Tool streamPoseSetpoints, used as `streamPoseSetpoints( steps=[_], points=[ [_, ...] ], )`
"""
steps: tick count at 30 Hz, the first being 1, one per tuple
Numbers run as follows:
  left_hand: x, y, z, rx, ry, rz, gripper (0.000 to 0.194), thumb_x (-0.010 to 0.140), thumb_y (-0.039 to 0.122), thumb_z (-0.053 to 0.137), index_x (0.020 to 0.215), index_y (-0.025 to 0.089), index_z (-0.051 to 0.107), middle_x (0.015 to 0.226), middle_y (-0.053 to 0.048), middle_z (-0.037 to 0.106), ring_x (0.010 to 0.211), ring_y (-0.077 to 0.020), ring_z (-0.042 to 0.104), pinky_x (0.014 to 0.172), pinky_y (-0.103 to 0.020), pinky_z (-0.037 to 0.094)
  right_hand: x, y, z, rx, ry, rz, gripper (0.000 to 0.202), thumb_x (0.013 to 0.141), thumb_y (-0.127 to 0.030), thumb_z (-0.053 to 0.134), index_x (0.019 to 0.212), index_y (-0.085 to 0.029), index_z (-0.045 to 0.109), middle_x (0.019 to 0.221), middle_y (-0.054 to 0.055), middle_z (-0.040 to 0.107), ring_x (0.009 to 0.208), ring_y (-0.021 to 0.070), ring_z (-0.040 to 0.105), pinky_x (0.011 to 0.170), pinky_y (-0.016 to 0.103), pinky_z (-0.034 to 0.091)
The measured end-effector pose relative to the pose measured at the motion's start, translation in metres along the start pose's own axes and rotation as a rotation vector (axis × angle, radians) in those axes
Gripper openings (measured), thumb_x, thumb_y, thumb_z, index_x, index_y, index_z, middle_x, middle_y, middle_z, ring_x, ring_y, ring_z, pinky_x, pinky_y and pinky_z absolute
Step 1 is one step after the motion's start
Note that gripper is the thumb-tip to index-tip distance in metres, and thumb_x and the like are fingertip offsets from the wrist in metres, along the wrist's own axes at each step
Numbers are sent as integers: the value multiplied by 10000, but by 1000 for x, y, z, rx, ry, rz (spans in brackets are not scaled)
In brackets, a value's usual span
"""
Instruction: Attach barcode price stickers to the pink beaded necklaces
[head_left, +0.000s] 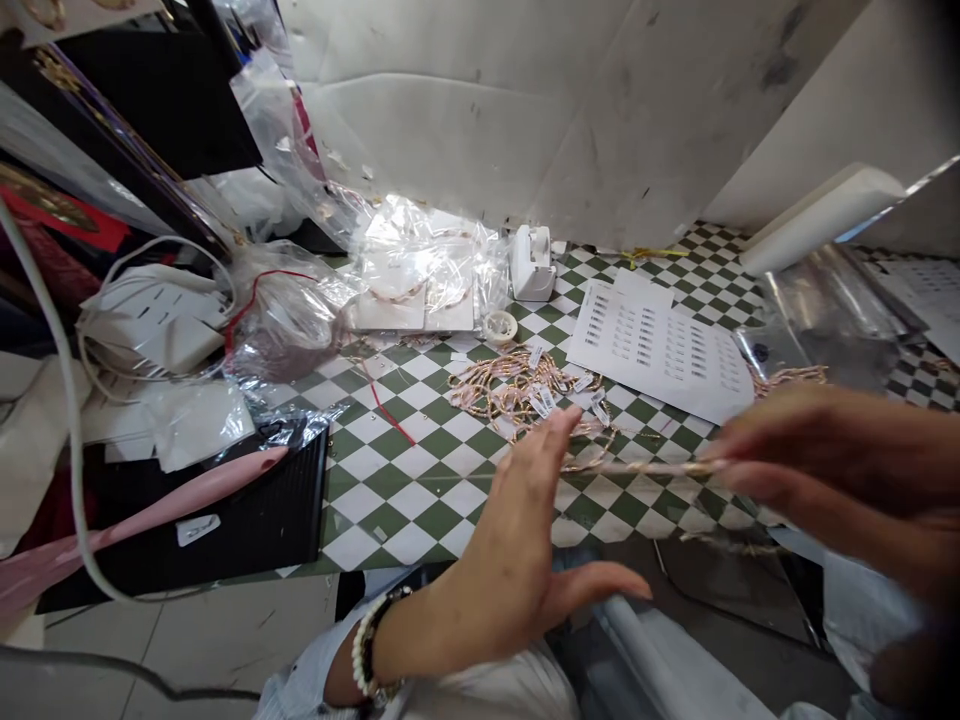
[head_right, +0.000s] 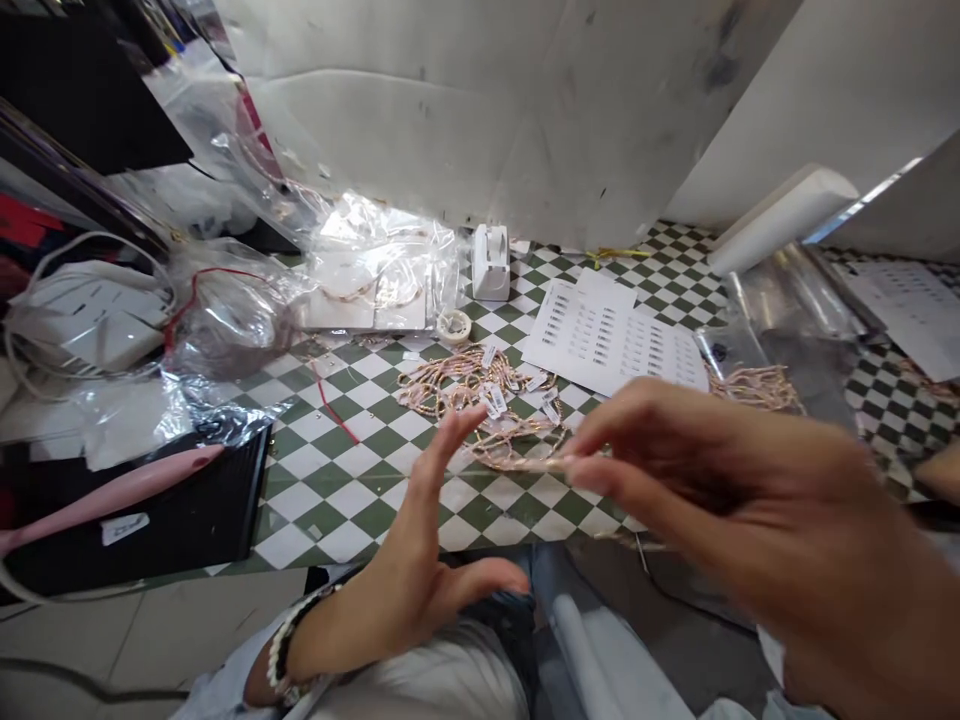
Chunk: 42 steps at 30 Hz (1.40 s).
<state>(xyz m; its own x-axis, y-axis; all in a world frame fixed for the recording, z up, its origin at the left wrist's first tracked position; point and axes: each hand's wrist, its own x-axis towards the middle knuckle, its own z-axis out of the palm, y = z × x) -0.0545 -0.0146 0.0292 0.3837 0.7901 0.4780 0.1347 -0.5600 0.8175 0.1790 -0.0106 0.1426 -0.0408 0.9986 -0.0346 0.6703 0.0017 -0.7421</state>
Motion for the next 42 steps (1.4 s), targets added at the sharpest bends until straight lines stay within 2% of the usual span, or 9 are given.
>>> streamPoseSetpoints(
  steps=[5,11,17,23,26,29,34,39,42],
  points=[
    [-2,-11,-18,-289,-215,-263,258,1069,257,460,1114,191,705,937,-47,755,806,-131,693,749,-211,538,19,-10,15,29,-352,46,239,869,-536,705,824,-304,736,550,-19,520,444,87,392,371,216,247],
    [-24,-28,-84,204,-262,-329,279,1013,376,593,840,176,681,674,28,661,528,-76,511,506,-189,354,30,49,3,58,-612,263,408,833,-618,701,848,-211,733,558,-33,429,511,86,331,458,210,252],
    [-23,-47,-92,809,-433,-163,417,1076,422,422,807,206,657,668,13,692,536,-144,612,505,-254,366,28,110,14,105,-621,357,360,848,-557,705,826,-199,720,567,-31,473,507,83,369,474,205,270],
    [16,-24,-64,1069,-505,54,442,1060,450,399,925,162,706,987,-153,711,883,-309,659,757,-427,514,16,125,5,138,-236,385,348,681,-485,864,917,-237,801,921,67,757,745,175,671,600,220,505],
    [69,-18,-28,917,-790,200,244,1004,161,475,1011,186,718,1045,-103,715,986,-274,650,847,-398,537,25,131,12,276,-52,421,376,723,-543,808,846,-188,776,800,66,723,557,110,574,454,190,434],
    [125,-35,23,911,-842,252,320,976,63,468,1231,79,661,1284,-162,669,1127,-262,631,879,-348,547,36,138,30,500,-28,488,450,770,-554,751,973,-152,750,707,55,694,429,79,487,349,175,351],
    [172,-74,92,883,-838,306,485,1026,131,452,1487,-17,430,1542,-262,473,1431,-336,463,1125,-459,448,34,145,50,832,71,570,330,877,-361,670,1119,-142,717,857,76,746,630,85,657,529,112,540],
    [177,-85,101,871,-933,365,442,958,-48,347,1214,69,688,1107,-176,751,964,-245,725,846,-370,569,30,148,47,1036,196,618,216,943,-272,574,1035,-136,715,1074,130,755,979,141,751,805,137,618],
    [176,-91,98,874,-903,398,433,1020,50,357,1395,66,570,1356,-212,657,1215,-288,648,979,-422,530,31,146,49,1122,269,605,223,958,-277,533,1043,-139,686,1214,156,715,1174,167,702,988,215,583]
  ],
)
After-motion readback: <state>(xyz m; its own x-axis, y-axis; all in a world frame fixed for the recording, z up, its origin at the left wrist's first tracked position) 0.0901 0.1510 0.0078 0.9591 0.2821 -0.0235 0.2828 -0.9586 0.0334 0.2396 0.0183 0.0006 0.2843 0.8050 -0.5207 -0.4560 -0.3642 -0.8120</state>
